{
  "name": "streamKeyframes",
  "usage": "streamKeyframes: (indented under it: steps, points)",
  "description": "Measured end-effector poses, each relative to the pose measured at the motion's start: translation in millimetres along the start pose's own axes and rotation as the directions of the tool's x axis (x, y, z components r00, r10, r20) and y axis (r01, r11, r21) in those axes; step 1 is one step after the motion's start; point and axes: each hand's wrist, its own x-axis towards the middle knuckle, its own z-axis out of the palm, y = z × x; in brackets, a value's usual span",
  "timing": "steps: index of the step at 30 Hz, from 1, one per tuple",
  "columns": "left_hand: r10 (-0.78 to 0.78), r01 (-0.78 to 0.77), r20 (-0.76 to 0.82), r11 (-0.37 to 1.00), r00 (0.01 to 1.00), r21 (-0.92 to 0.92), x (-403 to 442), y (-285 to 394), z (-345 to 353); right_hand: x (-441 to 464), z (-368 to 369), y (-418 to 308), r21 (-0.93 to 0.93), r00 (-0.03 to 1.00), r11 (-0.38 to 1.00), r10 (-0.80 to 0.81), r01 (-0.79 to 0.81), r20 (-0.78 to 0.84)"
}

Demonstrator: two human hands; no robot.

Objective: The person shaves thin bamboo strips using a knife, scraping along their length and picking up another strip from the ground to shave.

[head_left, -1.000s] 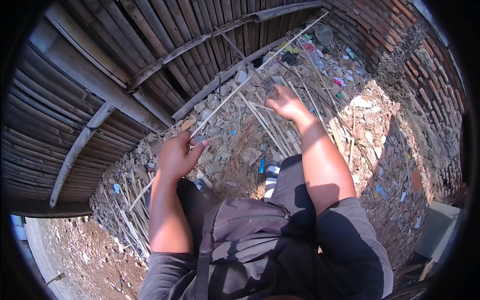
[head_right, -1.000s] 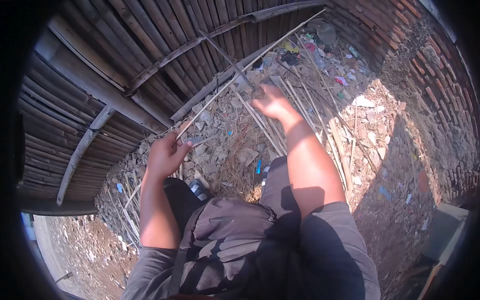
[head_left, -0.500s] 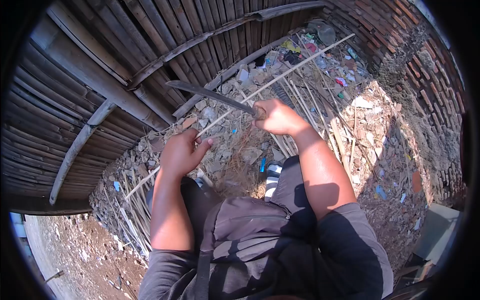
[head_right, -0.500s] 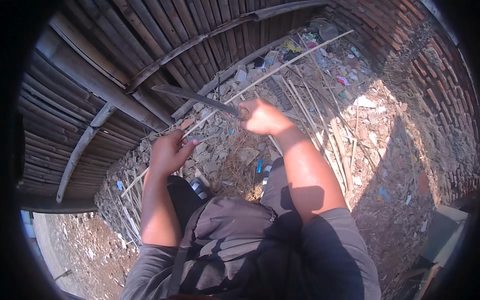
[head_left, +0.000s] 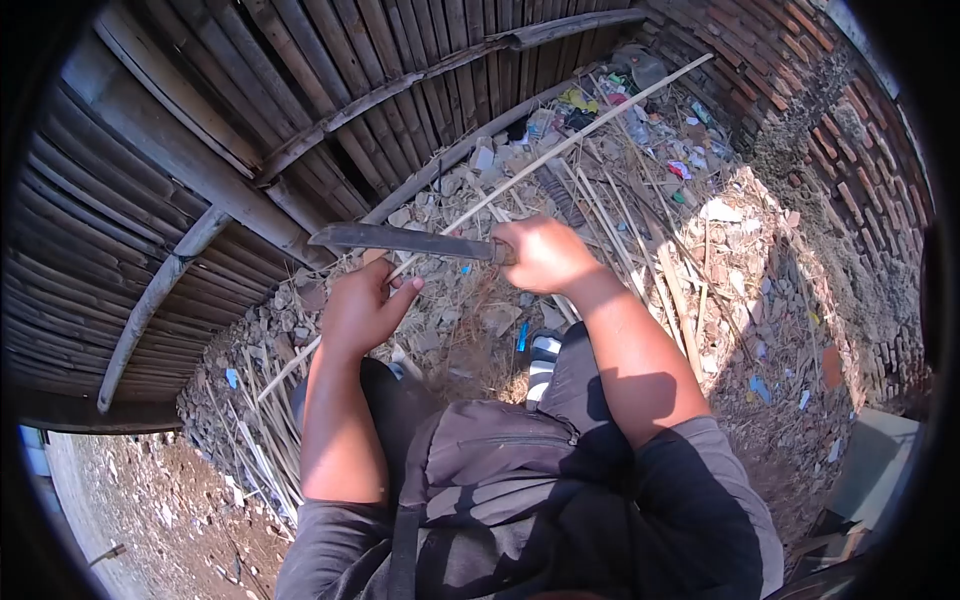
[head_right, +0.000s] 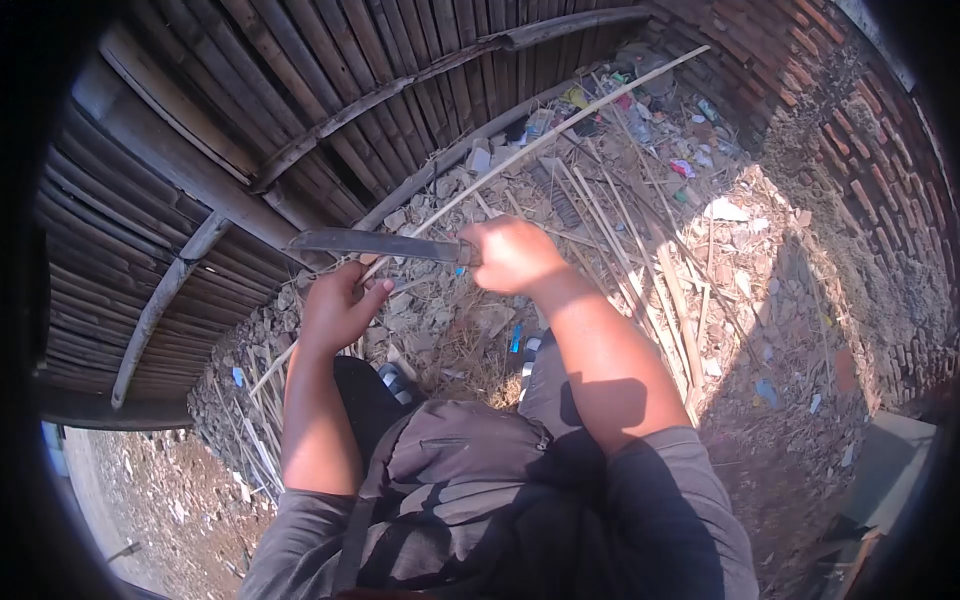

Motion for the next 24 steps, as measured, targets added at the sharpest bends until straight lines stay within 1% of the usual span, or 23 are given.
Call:
streamKeyframes:
  steps: [2,3,4,5,6,8,9,10,11,13,14,15,19,22,24]
  points:
    - [-0.026,0.026,-0.006,1.000,1.000,-0.006,-2,-4,-1,-2,3,-4,-0.062,0.996,0.995,-0.082,0.080,-0.034]
    - [-0.043,0.042,-0.016,0.999,0.999,-0.021,-4,-9,-2,0,1,3,0.016,0.997,0.999,-0.040,0.041,-0.067]
    - [-0.057,0.056,-0.029,0.998,0.998,-0.038,-5,-14,-5,7,-9,13,0.124,0.999,0.992,0.030,-0.031,0.013]
    - [-0.069,0.069,-0.025,0.997,0.997,-0.019,-7,-17,-10,13,-4,38,0.156,0.981,0.987,0.069,-0.041,-0.183]
    - [-0.081,0.081,-0.025,0.997,0.996,-0.002,-8,-19,-16,19,3,66,0.185,0.922,0.982,0.108,-0.041,-0.372]
    - [-0.106,0.107,-0.027,0.994,0.994,0.031,-8,-17,-26,20,-6,96,0.306,0.828,0.941,0.284,-0.144,-0.483]
    - [-0.120,0.121,-0.025,0.991,0.992,0.048,-9,-15,-31,32,10,142,0.342,0.804,0.921,0.342,-0.185,-0.486]
    - [-0.134,0.135,-0.019,0.989,0.991,0.066,-10,-14,-33,25,4,132,0.632,0.779,0.750,0.509,-0.193,-0.367]
    - [-0.146,0.145,0.008,0.987,0.989,0.074,-8,-19,-31,18,-3,122,0.851,0.721,0.495,0.654,-0.176,-0.231]
    - [-0.170,0.165,0.058,0.983,0.984,0.085,-4,-24,-25,18,-5,123,0.959,0.749,0.284,0.639,-0.017,-0.176]
    - [-0.152,0.145,0.067,0.984,0.986,0.102,-3,-27,-22,18,-5,124,0.984,0.768,0.167,0.622,0.056,-0.149]
    - [-0.136,0.127,0.076,0.985,0.988,0.120,-1,-24,-23,19,-10,116,0.989,0.755,0.127,0.641,0.075,-0.140]
    - [-0.125,0.109,0.099,0.982,0.987,0.153,-3,-19,-27,19,-17,100,0.971,0.760,0.156,0.604,0.181,-0.239]
    - [-0.137,0.116,0.131,0.981,0.982,0.154,-5,-25,-28,21,-17,95,0.956,0.753,0.210,0.590,0.205,-0.292]
    - [-0.120,0.105,0.134,0.988,0.984,0.118,-6,-30,-26,21,-19,92,0.956,0.740,0.232,0.608,0.181,-0.288]
